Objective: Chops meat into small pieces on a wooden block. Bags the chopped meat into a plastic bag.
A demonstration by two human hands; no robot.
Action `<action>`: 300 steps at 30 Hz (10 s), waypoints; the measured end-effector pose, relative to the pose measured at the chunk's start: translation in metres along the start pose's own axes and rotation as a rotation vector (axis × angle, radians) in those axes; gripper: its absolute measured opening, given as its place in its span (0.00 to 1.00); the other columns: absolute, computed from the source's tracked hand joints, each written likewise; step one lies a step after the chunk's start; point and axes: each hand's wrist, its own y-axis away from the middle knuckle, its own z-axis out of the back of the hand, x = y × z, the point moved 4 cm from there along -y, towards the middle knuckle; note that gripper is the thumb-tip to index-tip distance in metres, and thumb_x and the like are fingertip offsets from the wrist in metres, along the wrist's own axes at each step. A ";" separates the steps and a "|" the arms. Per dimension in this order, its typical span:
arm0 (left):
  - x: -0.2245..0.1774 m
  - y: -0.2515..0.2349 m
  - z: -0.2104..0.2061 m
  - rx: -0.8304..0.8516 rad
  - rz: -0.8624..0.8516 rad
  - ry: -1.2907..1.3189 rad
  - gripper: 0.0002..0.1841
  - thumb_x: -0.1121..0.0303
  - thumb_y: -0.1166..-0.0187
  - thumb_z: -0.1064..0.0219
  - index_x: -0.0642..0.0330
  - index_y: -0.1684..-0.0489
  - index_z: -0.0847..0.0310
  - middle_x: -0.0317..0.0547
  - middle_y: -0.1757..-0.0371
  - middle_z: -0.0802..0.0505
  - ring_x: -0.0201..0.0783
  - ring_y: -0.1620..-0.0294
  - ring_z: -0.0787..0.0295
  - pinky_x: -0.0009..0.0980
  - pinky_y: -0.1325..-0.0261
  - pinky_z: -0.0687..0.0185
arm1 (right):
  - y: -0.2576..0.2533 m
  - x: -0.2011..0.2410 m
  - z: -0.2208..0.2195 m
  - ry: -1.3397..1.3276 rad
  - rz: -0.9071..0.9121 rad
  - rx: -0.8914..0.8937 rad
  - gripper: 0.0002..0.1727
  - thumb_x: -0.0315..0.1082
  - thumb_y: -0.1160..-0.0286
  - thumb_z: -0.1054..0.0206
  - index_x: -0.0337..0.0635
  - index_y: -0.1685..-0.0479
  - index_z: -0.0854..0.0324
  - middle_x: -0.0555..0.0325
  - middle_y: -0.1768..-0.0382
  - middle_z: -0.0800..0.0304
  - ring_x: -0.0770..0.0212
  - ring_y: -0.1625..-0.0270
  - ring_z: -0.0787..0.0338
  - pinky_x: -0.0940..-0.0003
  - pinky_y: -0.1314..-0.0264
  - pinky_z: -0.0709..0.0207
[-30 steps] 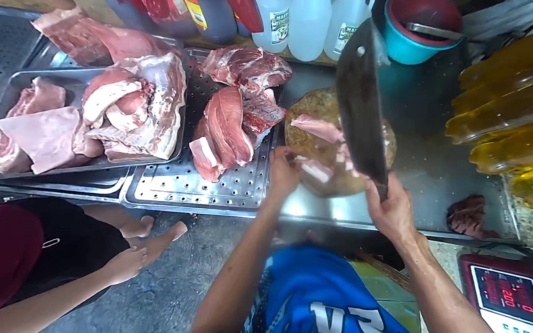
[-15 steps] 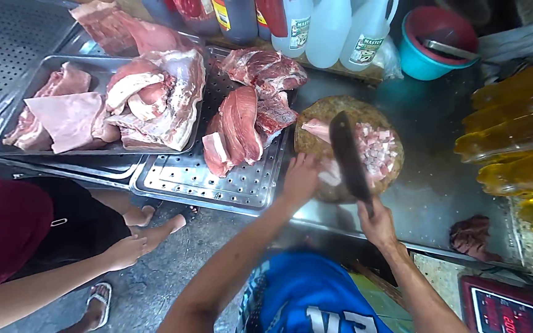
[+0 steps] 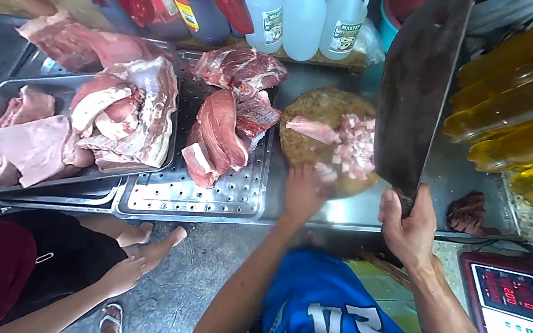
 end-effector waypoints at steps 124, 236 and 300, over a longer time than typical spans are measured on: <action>-0.052 -0.088 -0.014 0.200 -0.007 0.067 0.28 0.73 0.24 0.33 0.53 0.21 0.23 0.58 0.26 0.17 0.54 0.27 0.18 0.50 0.23 0.22 | -0.035 -0.131 -0.031 -0.663 -0.738 0.267 0.15 0.39 0.04 0.54 0.39 0.34 0.33 0.57 0.78 0.22 0.62 0.87 0.21 0.67 0.86 0.18; -0.005 -0.105 0.030 0.372 0.130 -0.009 0.32 0.62 0.26 0.30 0.56 0.18 0.26 0.59 0.24 0.17 0.60 0.28 0.17 0.63 0.30 0.21 | 0.073 -0.073 -0.123 -0.120 -0.258 -0.019 0.19 0.44 0.18 0.41 0.34 0.45 0.21 0.64 0.80 0.18 0.71 0.83 0.18 0.69 0.78 0.18; 0.008 -0.051 0.011 0.033 0.277 0.385 0.33 0.69 0.33 0.24 0.57 0.23 0.28 0.54 0.44 0.10 0.46 0.50 0.10 0.46 0.42 0.13 | 0.023 -0.044 -0.078 0.166 -0.324 0.543 0.26 0.48 0.11 0.45 0.46 0.20 0.30 0.51 0.61 0.07 0.49 0.57 0.06 0.46 0.49 0.14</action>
